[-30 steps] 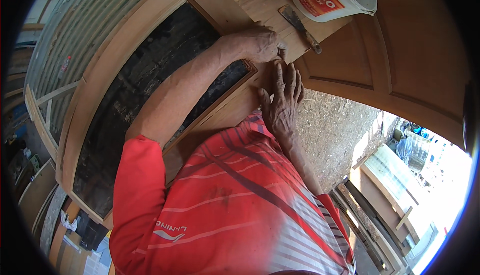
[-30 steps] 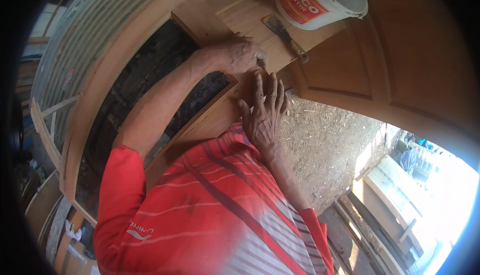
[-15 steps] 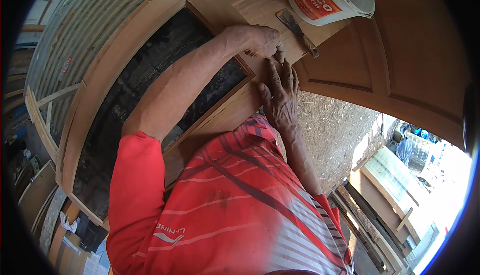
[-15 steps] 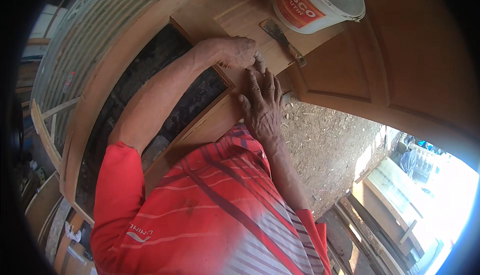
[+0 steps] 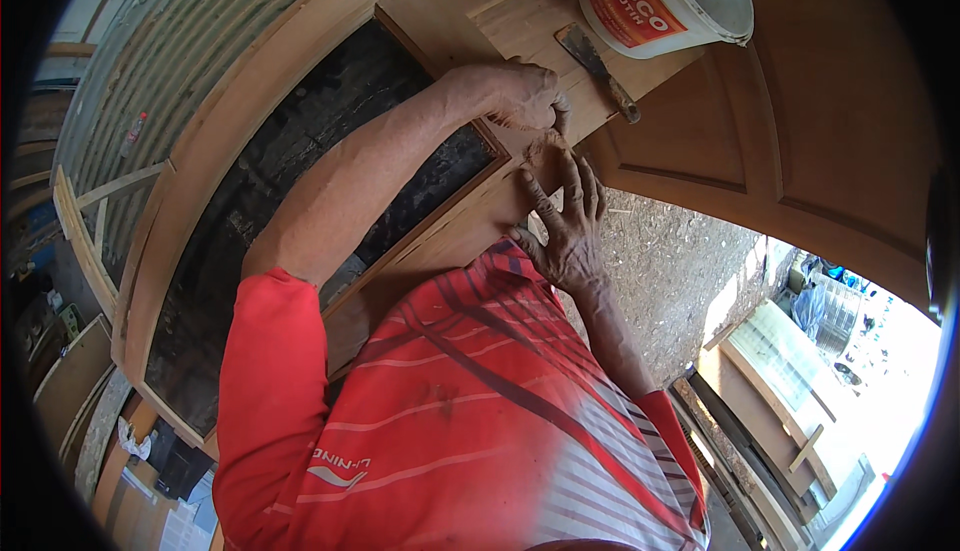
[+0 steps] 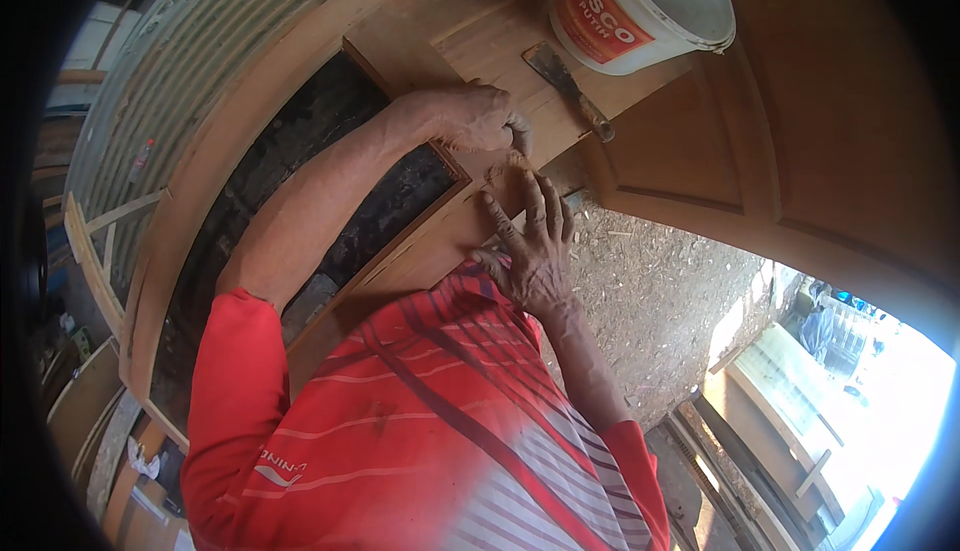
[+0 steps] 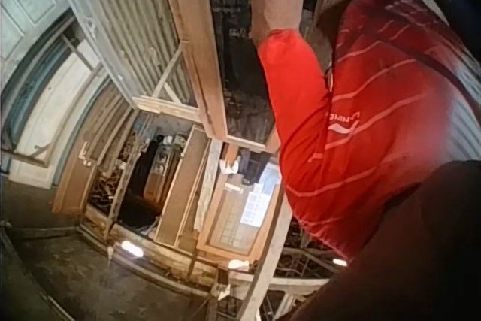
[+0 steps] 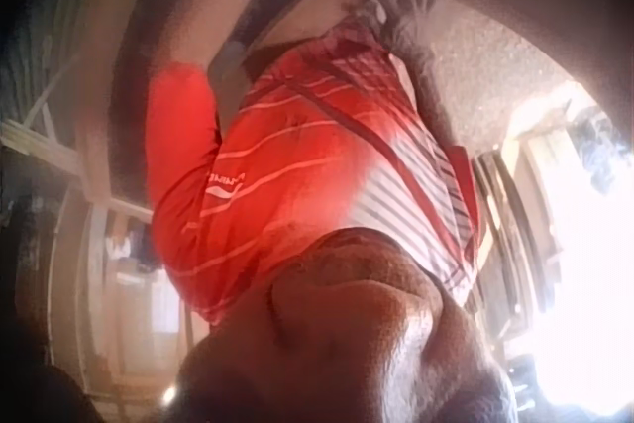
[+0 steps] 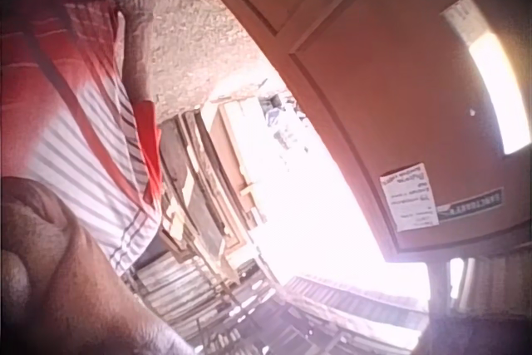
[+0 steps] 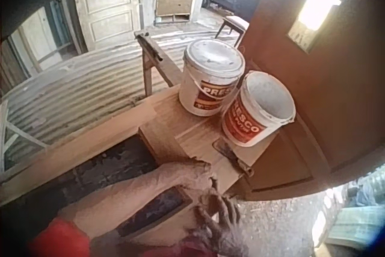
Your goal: The person picks up a wooden window frame containing a glass pane, moves it to a workbench, and applies putty to the joints between the wood and glass using a putty knife and their fingers.
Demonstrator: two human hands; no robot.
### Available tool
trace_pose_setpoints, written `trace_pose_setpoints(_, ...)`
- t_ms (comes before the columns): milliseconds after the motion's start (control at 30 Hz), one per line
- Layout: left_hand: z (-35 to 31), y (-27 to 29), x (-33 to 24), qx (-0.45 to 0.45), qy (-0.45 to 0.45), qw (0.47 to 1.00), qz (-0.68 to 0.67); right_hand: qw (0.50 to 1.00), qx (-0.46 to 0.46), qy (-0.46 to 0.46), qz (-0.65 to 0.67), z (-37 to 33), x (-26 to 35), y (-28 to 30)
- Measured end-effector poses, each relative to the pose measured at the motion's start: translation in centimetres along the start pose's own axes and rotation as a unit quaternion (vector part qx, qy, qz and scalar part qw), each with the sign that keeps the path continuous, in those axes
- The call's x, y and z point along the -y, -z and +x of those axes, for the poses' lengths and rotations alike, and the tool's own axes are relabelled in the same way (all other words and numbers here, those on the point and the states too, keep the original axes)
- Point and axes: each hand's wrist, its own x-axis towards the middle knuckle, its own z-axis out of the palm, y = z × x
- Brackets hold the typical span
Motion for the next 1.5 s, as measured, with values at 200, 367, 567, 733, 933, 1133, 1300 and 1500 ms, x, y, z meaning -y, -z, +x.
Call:
trace_pose_setpoints(200,-0.6,-0.4,-0.3,-0.041,-0.028,0.998,0.039,1.0,0.018,0.012,-0.004,1.5,-1.7,0.6)
trace_pose_setpoints(367,-0.6,0.3,-1.3,0.006,-0.026,0.99,0.137,0.997,0.041,0.055,-0.027,1.0,-3.0,0.9)
trace_pose_setpoints(567,0.7,0.2,0.3,-0.025,-0.091,0.99,0.109,0.995,0.028,0.088,-0.047,3.8,-3.8,1.6)
trace_pose_setpoints(733,0.3,0.1,-1.2,-0.017,0.088,0.996,-0.021,0.993,0.03,0.096,-0.058,3.7,-4.5,1.4)
trace_pose_setpoints(933,-0.1,-0.2,-1.0,-0.025,0.071,0.997,-0.006,0.994,0.029,0.106,-0.026,2.5,-5.5,1.4)
trace_pose_setpoints(1133,0.1,-0.9,-0.8,-0.025,0.046,0.998,-0.018,0.994,0.018,0.103,-0.016,4.1,-4.9,1.3)
trace_pose_setpoints(1300,0.5,-0.7,-0.2,-0.031,0.058,0.998,-0.008,0.994,0.018,0.098,-0.046,3.4,-5.1,0.9)
trace_pose_setpoints(1500,-1.3,0.4,-2.7,-0.027,0.049,0.998,-0.008,0.998,-0.006,0.063,-0.006,3.9,-4.4,0.7)
